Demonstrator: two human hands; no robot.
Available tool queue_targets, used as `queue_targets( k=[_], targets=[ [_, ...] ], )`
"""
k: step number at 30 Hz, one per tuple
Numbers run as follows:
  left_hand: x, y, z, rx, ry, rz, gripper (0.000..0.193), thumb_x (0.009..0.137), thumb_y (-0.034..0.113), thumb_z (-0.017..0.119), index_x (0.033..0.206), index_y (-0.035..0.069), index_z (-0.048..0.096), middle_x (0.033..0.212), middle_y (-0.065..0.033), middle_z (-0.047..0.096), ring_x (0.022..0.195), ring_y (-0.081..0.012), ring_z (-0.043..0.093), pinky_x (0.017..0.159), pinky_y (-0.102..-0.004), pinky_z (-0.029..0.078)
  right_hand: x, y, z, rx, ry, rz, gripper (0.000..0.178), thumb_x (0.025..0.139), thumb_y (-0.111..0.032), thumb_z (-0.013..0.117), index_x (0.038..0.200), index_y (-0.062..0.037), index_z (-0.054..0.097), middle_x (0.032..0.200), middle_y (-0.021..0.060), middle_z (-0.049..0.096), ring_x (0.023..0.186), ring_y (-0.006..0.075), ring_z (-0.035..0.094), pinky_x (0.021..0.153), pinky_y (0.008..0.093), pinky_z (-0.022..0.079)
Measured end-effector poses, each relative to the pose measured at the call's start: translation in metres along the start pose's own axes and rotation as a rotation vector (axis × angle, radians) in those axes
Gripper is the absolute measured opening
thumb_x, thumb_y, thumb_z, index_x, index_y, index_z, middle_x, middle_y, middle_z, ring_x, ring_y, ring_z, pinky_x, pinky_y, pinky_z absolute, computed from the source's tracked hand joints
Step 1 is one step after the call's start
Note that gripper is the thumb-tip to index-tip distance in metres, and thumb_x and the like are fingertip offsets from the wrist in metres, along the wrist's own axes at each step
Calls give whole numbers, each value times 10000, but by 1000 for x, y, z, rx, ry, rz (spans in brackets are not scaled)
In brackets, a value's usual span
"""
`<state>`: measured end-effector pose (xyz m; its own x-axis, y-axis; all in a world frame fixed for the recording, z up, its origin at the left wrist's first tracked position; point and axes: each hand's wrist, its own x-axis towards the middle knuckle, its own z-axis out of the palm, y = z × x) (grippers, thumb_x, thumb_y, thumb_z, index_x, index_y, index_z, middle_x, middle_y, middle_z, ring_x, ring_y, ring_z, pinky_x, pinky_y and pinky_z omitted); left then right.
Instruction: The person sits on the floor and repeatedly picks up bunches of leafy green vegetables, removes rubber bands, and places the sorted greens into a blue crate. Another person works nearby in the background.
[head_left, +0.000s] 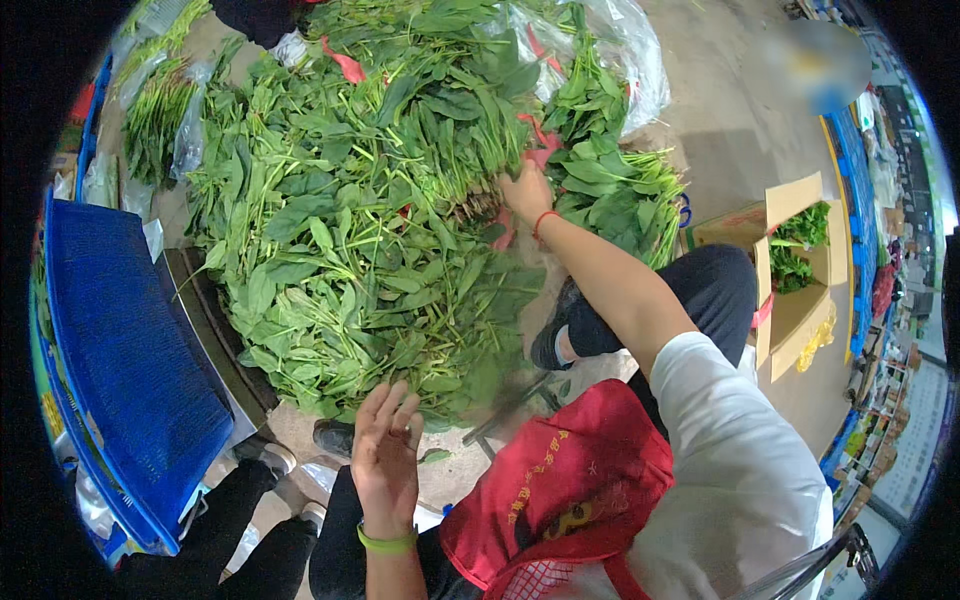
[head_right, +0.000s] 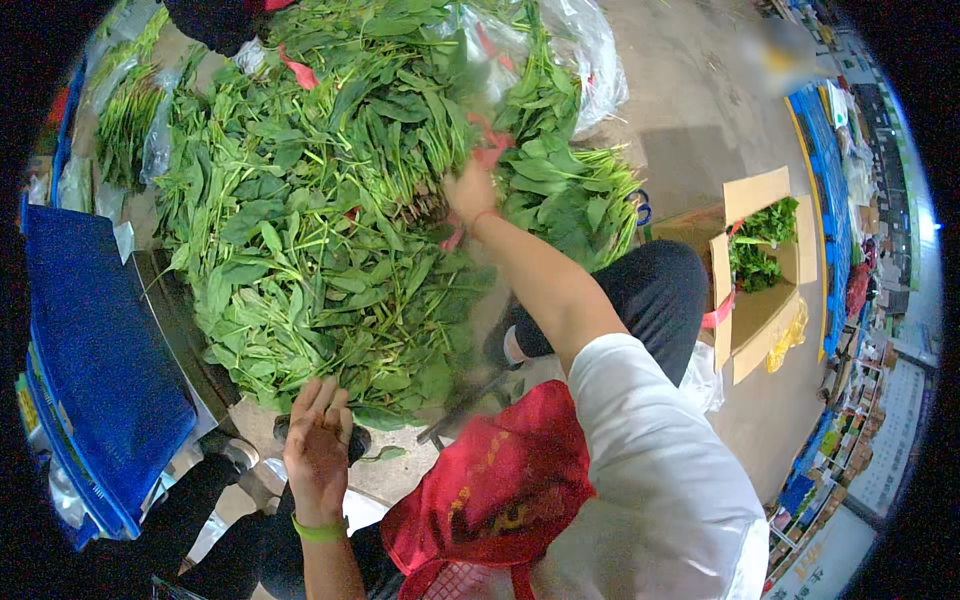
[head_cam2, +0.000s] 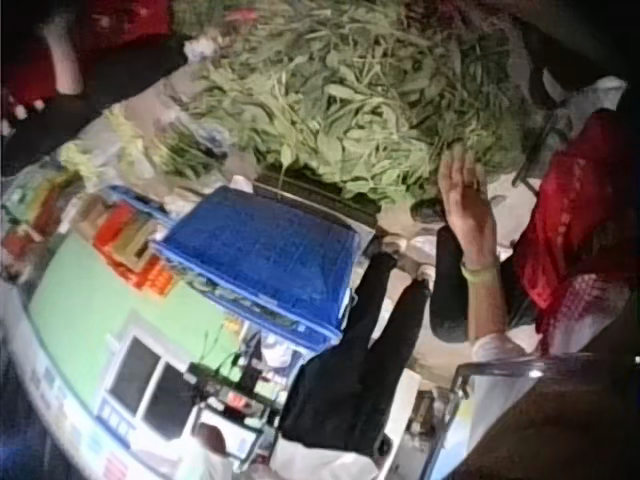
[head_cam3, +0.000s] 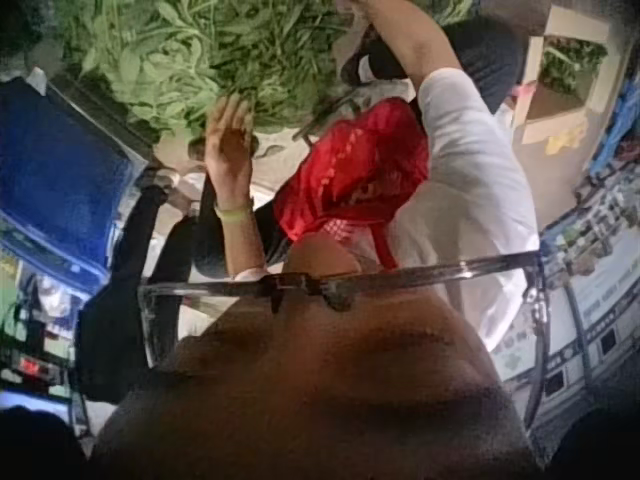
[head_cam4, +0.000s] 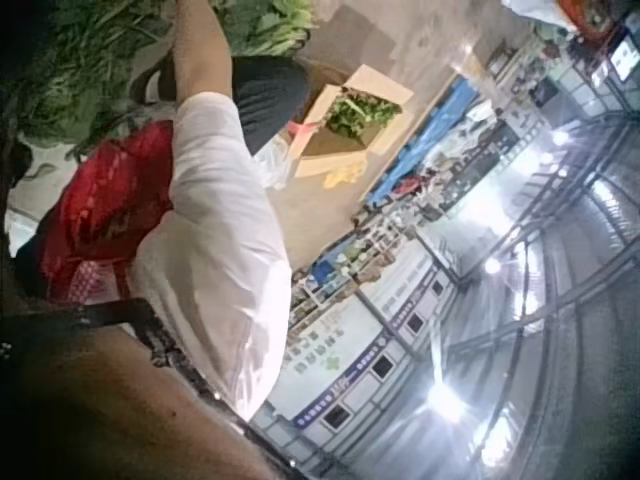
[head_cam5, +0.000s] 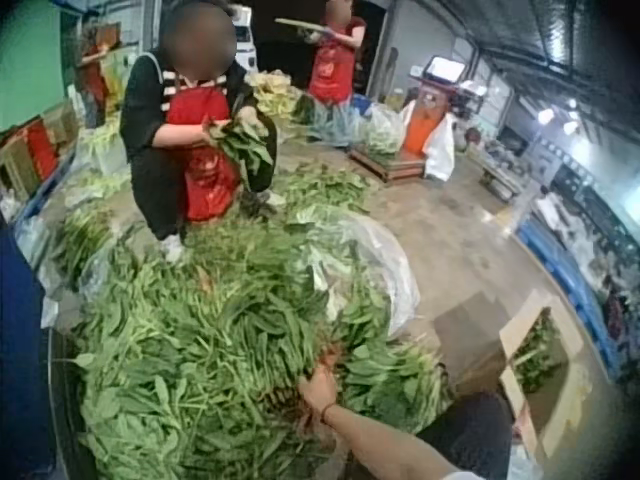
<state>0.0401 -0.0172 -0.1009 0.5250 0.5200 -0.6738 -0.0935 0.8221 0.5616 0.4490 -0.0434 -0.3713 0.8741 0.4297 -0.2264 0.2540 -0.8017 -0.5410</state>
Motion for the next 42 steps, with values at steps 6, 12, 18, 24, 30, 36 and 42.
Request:
queue_targets(
  k=[6,12,18,24,30,36,42],
  targets=[
    [28,9,3,-69,109,-86,494,990,262,550,1426,39,479,1422,-133,557,1244,-239,563,1063,-352,449,42,-19,36,-159,-95,173,646,792,-418,734,1187,63,562,1149,268,694,1064,394,687,927,476,549],
    [13,15,2,-204,187,-51,407,974,140,585,1358,14,535,1313,-138,625,1176,-253,615,1014,-328,510,67,-36,79,68,-109,229,491,815,-294,756,1119,18,531,985,177,678,856,339,699,717,432,578],
    [19,16,1,-170,60,-67,437,951,163,615,1353,16,527,1299,-142,623,1127,-236,627,965,-309,518,150,32,40,155,-431,-372,200,959,-182,675,947,-11,570,735,39,562,574,163,537,440,343,412],
    [-6,27,19,-102,-11,63,447,951,129,570,1370,-6,493,1308,-146,601,1132,-213,613,986,-318,494,-1,-76,-92,562,-2,-149,246,1012,-248,629,1064,-13,575,804,19,581,634,105,519,543,282,451],
    [-30,54,34,162,-286,207,623,1022,311,573,1485,-47,362,1471,-210,497,1352,-280,507,1132,-409,401,-206,-190,-221,685,-494,-264,305,994,-233,657,1198,-16,587,838,-10,581,725,73,520,641,259,433],
    [-49,70,17,-182,-529,418,627,1022,401,583,1500,35,409,1464,-167,516,1366,-288,484,1171,-456,360,-321,-236,-232,605,-846,-593,378,993,-247,654,1250,23,589,959,51,659,848,103,561,738,308,494],
    [-89,87,-6,-529,-284,501,301,1029,227,603,1273,52,581,1212,-105,665,1173,-252,624,1070,-431,492,-370,-250,-193,591,-623,-644,274,1052,-263,539,1059,1,612,754,77,670,672,186,636,625,355,501]
  ],
)
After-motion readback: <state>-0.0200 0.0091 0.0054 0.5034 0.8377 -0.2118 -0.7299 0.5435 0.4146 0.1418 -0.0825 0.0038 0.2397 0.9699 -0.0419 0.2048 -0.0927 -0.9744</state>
